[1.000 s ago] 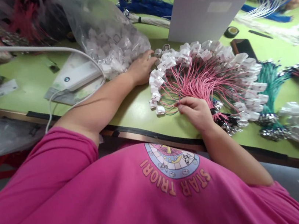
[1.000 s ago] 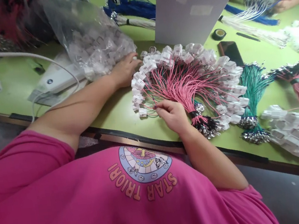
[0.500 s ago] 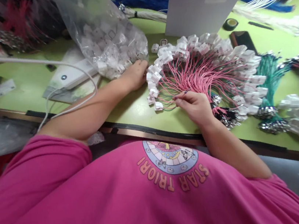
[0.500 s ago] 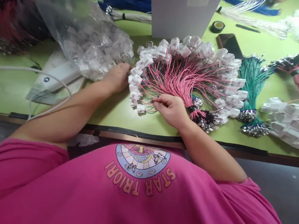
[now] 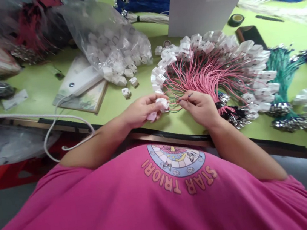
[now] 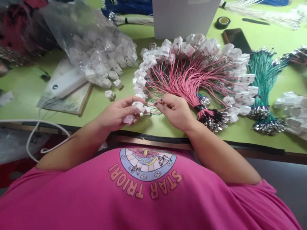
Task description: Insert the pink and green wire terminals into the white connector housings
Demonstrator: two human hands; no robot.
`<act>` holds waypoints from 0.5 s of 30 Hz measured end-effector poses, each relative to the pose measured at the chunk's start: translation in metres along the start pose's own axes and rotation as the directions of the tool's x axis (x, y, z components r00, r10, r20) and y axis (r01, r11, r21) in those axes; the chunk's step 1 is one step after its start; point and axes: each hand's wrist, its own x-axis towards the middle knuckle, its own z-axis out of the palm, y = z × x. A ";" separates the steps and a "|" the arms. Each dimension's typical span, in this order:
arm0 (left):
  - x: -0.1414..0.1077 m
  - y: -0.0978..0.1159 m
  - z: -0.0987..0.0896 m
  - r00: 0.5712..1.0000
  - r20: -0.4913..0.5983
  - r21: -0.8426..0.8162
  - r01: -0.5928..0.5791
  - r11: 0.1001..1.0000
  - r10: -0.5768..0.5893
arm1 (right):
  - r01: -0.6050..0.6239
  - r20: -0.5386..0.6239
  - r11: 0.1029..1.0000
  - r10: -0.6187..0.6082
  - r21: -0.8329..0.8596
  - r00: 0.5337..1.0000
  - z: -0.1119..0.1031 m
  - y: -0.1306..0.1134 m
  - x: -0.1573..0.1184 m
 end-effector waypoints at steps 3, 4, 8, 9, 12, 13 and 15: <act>0.009 -0.009 0.006 0.998 0.044 -0.046 -0.036 0.998 0.039 | 0.008 0.075 0.999 -0.005 -0.042 0.997 -0.006 -0.003 0.001; 0.012 -0.011 0.007 0.997 0.054 -0.045 -0.053 0.998 0.056 | 0.022 0.096 0.999 -0.018 -0.046 0.995 -0.007 -0.004 0.001; 0.019 -0.017 0.007 0.992 0.062 0.001 -0.115 0.993 0.114 | 0.077 0.137 0.995 -0.068 -0.060 0.988 -0.011 -0.006 0.001; 0.020 -0.018 0.007 0.990 0.055 0.011 -0.128 0.992 0.127 | 0.080 0.143 0.995 -0.071 -0.064 0.987 -0.012 -0.006 0.001; 0.023 -0.021 0.008 0.989 0.044 0.024 -0.143 0.989 0.142 | 0.072 0.148 0.994 -0.060 -0.077 0.987 -0.011 -0.005 0.001; 0.024 -0.022 0.008 0.989 0.042 0.024 -0.146 0.989 0.145 | 0.064 0.149 0.994 -0.051 -0.085 0.988 -0.010 -0.004 0.001; 0.024 -0.022 0.010 0.988 0.028 0.018 -0.156 0.988 0.155 | 0.047 0.158 0.993 -0.029 -0.109 0.987 -0.009 -0.002 0.000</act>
